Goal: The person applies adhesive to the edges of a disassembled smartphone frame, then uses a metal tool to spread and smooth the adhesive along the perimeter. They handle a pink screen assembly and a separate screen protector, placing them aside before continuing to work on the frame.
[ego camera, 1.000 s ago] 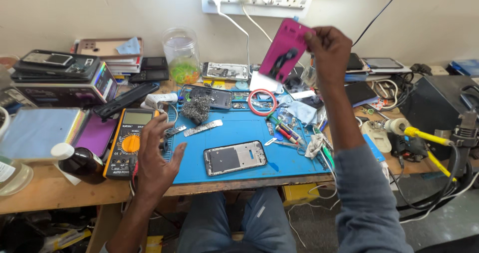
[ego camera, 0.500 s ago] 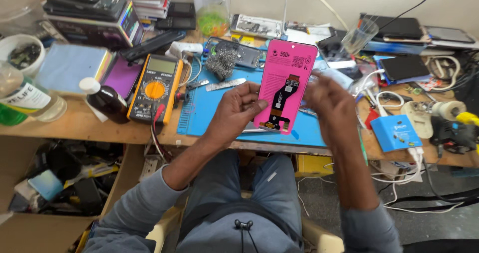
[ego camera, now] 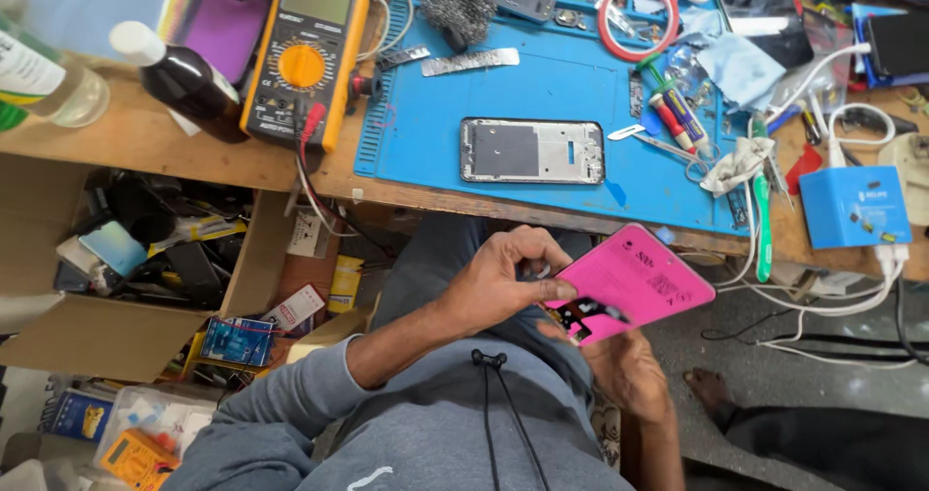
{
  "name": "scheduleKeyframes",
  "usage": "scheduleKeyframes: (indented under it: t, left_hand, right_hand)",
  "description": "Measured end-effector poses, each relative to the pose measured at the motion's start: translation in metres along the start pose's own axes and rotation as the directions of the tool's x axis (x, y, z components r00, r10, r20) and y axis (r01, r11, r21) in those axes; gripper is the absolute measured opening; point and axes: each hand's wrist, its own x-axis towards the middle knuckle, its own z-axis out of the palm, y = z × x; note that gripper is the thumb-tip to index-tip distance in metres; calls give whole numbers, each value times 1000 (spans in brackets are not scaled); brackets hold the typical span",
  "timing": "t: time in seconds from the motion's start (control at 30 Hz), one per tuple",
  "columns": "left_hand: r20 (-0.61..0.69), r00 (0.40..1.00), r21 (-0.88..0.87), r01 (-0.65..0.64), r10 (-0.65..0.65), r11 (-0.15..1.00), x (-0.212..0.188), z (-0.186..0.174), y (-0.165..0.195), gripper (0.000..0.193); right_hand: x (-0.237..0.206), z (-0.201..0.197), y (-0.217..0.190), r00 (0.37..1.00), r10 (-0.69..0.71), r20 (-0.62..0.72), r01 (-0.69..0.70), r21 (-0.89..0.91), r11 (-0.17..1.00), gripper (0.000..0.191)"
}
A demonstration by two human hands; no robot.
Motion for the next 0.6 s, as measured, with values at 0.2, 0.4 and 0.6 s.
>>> scheduleKeyframes:
  t: [0.2, 0.4, 0.6]
  left_hand:
    - [75, 997, -172, 48, -36, 984, -4, -4, 3, 22]
    - [200, 974, -369, 175, -106, 913, -5, -14, 8, 22]
    - [175, 984, -320, 69, -13, 945, -2, -17, 16, 23]
  right_hand:
    - [-27, -31, 13, 992, 119, 50, -117, -36, 993, 62]
    - [-36, -50, 33, 973, 190, -129, -207, -141, 968, 96]
    - [0, -9, 19, 993, -30, -112, 16, -125, 992, 96]
